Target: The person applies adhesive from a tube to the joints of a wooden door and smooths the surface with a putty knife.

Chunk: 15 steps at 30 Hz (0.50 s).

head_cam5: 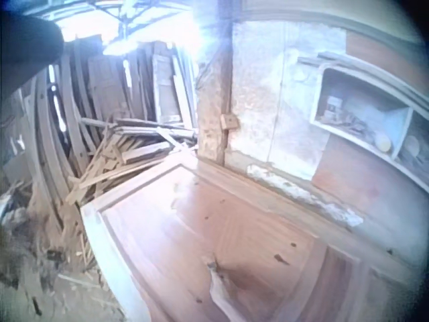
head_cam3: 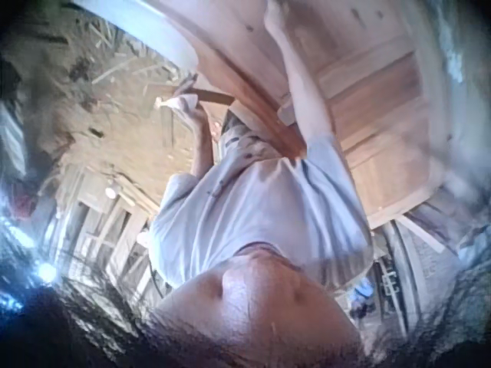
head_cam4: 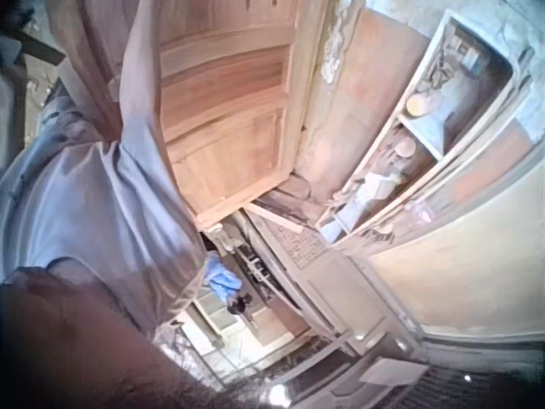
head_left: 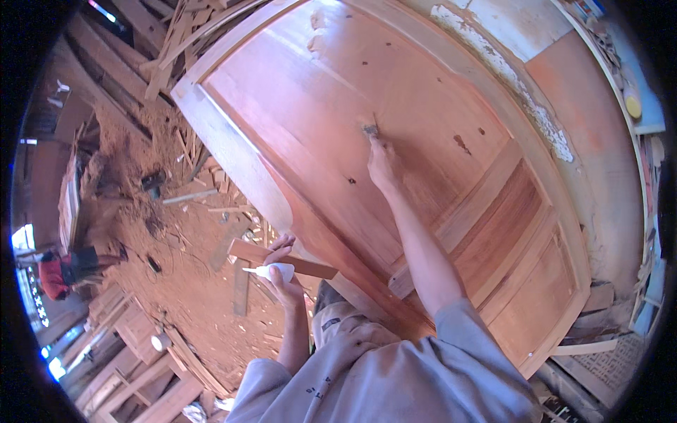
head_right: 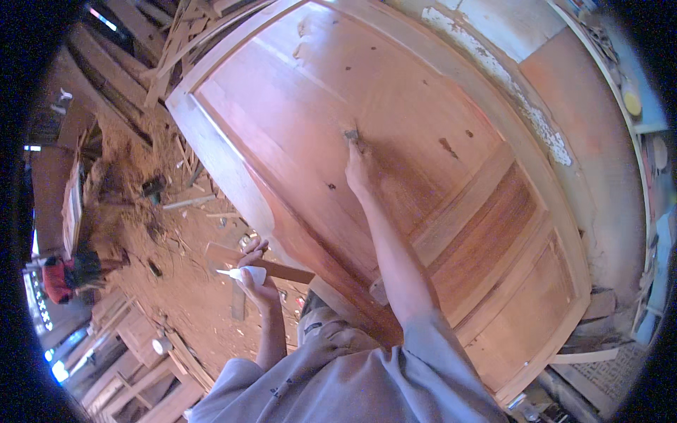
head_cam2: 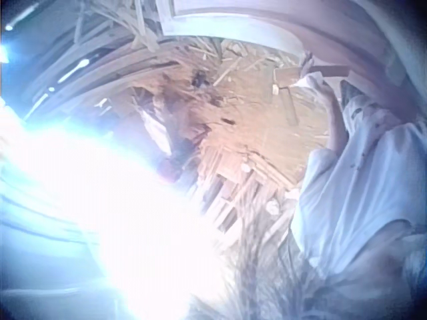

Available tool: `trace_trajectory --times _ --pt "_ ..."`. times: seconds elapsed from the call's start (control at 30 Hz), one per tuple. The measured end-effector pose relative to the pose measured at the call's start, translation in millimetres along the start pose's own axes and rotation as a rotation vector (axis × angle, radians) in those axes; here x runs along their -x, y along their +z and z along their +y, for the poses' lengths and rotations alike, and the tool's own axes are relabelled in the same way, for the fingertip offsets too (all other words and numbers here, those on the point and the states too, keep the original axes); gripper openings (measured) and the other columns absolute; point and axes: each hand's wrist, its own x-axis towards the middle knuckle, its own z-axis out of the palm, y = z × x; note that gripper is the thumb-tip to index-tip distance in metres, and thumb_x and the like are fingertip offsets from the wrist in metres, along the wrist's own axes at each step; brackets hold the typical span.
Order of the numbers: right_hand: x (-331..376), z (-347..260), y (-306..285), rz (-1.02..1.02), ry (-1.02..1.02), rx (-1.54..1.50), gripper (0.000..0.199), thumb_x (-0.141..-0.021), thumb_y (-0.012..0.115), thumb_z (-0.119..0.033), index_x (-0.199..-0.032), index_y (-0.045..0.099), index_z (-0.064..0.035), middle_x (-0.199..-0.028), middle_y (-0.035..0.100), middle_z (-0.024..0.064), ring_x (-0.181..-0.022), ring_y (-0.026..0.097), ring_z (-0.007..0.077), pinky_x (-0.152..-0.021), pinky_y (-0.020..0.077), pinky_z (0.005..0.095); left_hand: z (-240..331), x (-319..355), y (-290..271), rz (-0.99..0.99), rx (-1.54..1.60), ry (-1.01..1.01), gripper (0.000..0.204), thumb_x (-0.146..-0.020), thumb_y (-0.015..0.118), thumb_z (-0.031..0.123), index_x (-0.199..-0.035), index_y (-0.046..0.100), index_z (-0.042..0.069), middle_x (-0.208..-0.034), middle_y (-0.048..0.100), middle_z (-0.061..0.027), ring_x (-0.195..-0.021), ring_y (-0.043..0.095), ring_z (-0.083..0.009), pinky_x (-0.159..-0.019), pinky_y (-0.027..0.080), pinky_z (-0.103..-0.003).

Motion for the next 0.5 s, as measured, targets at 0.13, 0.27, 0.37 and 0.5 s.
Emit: trace_trajectory --times 0.13,0.27,0.37,0.5 --pt "-12 12 11 0.162 0.002 -0.100 0.039 -0.097 0.046 -0.019 -0.136 0.050 -0.0153 -0.113 0.059 0.0187 -0.097 0.062 0.0414 -0.082 0.0517 0.0508 0 0 8 -0.052 0.023 -0.019 0.058 -0.096 0.044 0.053 -0.098 0.063 -0.001 -0.113 0.061 -0.0235 -0.110 0.059 -0.0340 -0.101 0.042 -0.048" --pt "17 44 3 0.357 -0.066 -0.187 0.038 -0.096 0.050 -0.018 -0.134 0.053 -0.0147 -0.094 0.062 0.0206 -0.082 0.063 0.0386 -0.073 0.0506 0.0490 -3 8 16 -0.117 -0.041 -0.004 0.059 -0.096 0.041 0.052 -0.098 0.063 -0.002 -0.103 0.067 -0.0236 -0.115 0.056 -0.0350 -0.102 0.042 -0.048" --pt "60 84 -30 0.418 0.000 -0.157 0.038 -0.095 0.053 -0.018 -0.132 0.056 -0.0140 -0.076 0.062 0.0215 -0.065 0.060 0.0354 -0.062 0.0481 0.0470 -4 22 35 -0.157 -0.062 -0.034 0.060 -0.097 0.038 0.051 -0.099 0.062 -0.003 -0.105 0.066 -0.0232 -0.117 0.055 -0.0360 -0.102 0.043 -0.048" --pt "145 153 -88 0.427 0.230 -0.120 0.034 -0.098 0.049 -0.022 -0.129 0.056 -0.0137 -0.093 0.065 0.0238 -0.078 0.064 0.0398 -0.071 0.0510 0.0499 -6 59 62 -0.244 -0.159 -0.026 0.063 -0.098 0.035 0.051 -0.106 0.061 -0.006 -0.113 0.063 -0.0238 -0.113 0.057 -0.0349 -0.102 0.043 -0.048"
